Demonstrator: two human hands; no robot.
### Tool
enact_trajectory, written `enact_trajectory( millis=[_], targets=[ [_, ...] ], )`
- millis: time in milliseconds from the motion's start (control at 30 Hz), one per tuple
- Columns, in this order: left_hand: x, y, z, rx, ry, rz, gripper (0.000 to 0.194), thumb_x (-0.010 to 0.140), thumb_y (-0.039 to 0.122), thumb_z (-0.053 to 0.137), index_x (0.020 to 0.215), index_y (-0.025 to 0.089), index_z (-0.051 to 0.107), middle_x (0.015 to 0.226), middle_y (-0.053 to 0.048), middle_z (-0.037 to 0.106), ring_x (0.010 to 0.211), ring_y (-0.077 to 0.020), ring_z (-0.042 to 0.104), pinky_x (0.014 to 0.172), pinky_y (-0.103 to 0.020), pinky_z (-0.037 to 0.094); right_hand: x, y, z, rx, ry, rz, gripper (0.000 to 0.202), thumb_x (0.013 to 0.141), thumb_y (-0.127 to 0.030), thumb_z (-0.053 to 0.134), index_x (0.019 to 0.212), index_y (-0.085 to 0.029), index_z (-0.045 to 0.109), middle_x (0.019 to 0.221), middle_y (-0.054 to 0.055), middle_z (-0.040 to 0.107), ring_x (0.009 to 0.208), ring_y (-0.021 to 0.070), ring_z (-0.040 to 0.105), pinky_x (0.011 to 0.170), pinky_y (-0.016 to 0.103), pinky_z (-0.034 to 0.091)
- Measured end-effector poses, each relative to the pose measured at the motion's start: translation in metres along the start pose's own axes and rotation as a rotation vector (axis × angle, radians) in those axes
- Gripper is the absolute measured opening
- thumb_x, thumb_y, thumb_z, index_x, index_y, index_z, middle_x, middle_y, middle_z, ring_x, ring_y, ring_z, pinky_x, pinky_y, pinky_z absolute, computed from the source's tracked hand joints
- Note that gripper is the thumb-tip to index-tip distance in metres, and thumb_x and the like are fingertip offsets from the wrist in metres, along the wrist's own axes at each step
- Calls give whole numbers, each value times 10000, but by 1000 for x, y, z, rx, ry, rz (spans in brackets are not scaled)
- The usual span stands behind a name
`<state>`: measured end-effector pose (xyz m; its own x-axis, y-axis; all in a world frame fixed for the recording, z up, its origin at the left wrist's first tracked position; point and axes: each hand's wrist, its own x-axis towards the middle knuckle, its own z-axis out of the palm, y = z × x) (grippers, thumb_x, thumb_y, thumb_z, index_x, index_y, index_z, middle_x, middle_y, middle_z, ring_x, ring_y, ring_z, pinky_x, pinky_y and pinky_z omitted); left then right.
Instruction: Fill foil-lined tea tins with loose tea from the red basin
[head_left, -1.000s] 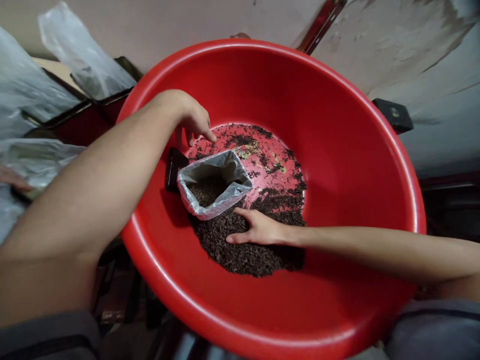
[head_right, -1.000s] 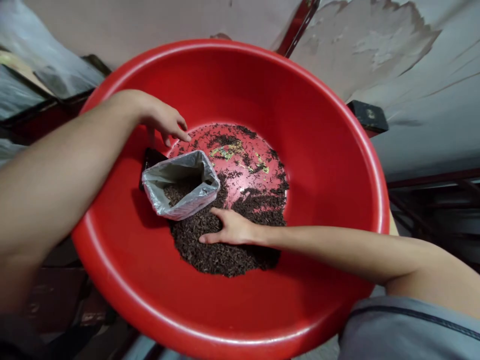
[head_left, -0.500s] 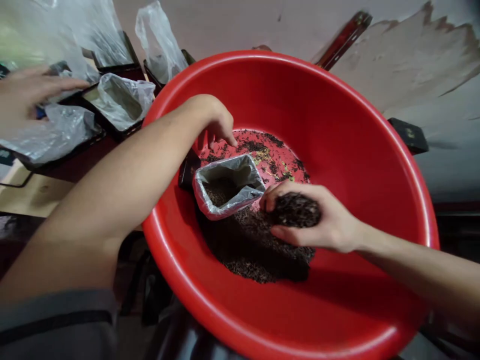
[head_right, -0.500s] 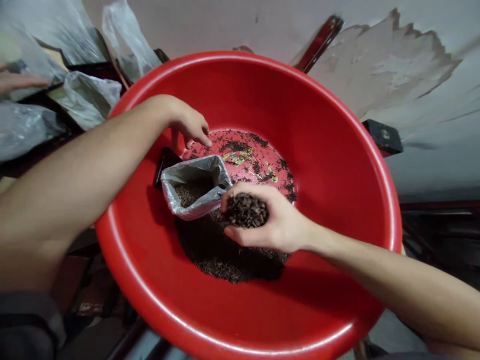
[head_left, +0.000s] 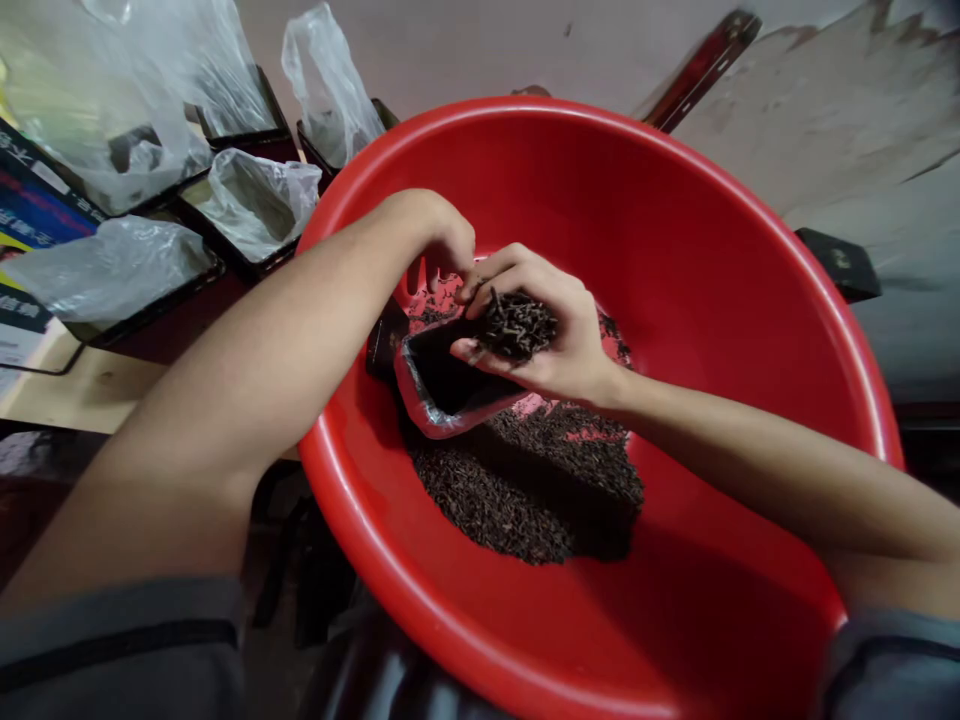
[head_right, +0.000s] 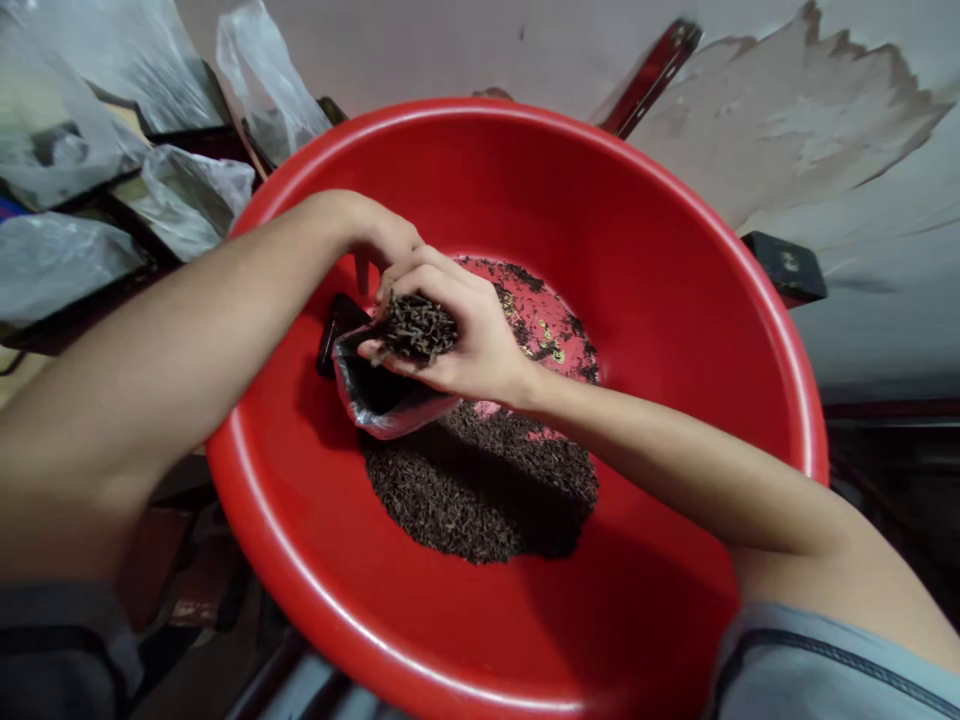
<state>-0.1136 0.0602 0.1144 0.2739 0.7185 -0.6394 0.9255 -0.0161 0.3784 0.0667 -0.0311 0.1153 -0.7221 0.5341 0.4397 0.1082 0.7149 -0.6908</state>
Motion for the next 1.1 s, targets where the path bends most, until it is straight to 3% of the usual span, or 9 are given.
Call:
enact_trajectory(
  millis=[233, 367, 467, 567, 633, 700, 867, 1000, 1100],
  targets=[
    [-20, 21, 1, -32, -17, 85, 535, 734, 333, 656, 1254, 224, 722, 891, -47, 715, 1021, -282, 651, 843, -355, 498, -3, -1, -21, -55, -84, -35, 366, 812, -608, 723, 882, -250, 698, 977, 32, 670, 998, 222, 670, 907, 436, 559],
    [-30, 31, 5, -87, 20, 150, 493, 792, 452, 651, 1231, 246, 742, 943, -59, 723, 1083, -309, 632, 872, -369, 492, -34, 17, -53, -227, 49, -22, 254, 875, -514, 693, 961, -274, 702, 1013, 55, 695, 959, 226, 672, 897, 418, 558],
    [-33, 35, 6, -75, 38, 138, 479, 814, 503, 647, 1216, 263, 752, 959, -63, 732, 1105, -307, 619, 883, -370, 489, -72, 61, -76, -448, 113, 185, 312, 943, -539, 564, 1022, -265, 692, 1013, 91, 683, 969, 253, 660, 915, 454, 549],
    [-34, 37, 6, -45, 19, 180, 468, 784, 527, 680, 1173, 285, 772, 971, -55, 748, 1092, -287, 622, 883, -348, 491, -107, 125, -92, -637, -121, 526, 575, 912, -658, 494, 1203, -196, 673, 1238, 187, 613, 1194, 361, 583, 1045, 544, 480],
    [-34, 38, 6, -13, -27, 247, 453, 735, 517, 727, 1129, 303, 788, 994, -39, 763, 1079, -267, 626, 883, -321, 488, -123, 164, -97, -717, -216, 759, 818, 867, -705, 504, 1427, -109, 529, 1473, 267, 438, 1367, 446, 444, 1134, 589, 386],
    [-34, 42, 8, 24, -87, 326, 434, 682, 479, 774, 1086, 322, 798, 1018, -14, 774, 1069, -247, 630, 886, -294, 481, -129, 193, -96, -745, -293, 831, 932, 873, -710, 476, 1553, -84, 359, 1608, 280, 247, 1484, 455, 275, 1198, 605, 271],
    [-35, 57, 19, 178, -73, 472, 390, 656, 276, 790, 1046, 290, 806, 986, -4, 786, 992, -218, 661, 879, -281, 468, -97, 225, -67, -666, -252, 737, 909, 927, -702, 360, 1609, -113, 244, 1682, 221, 90, 1555, 386, 96, 1233, 611, 97],
    [-35, 68, 31, 280, -44, 563, 409, 705, 93, 678, 1053, 268, 802, 980, -10, 791, 905, -190, 678, 848, -278, 481, -44, 236, -36, -453, -81, 598, 863, 941, -644, 364, 1550, -33, 358, 1653, 228, 223, 1553, 338, 154, 1259, 531, 81],
    [-37, 72, 37, 311, -55, 586, 525, 717, -12, 564, 1094, 272, 795, 1045, -16, 791, 932, -183, 685, 866, -277, 483, -21, 233, -16, -335, -60, 521, 761, 956, -614, 333, 1467, -77, 507, 1586, 181, 401, 1507, 284, 308, 1253, 461, 209]
  ],
)
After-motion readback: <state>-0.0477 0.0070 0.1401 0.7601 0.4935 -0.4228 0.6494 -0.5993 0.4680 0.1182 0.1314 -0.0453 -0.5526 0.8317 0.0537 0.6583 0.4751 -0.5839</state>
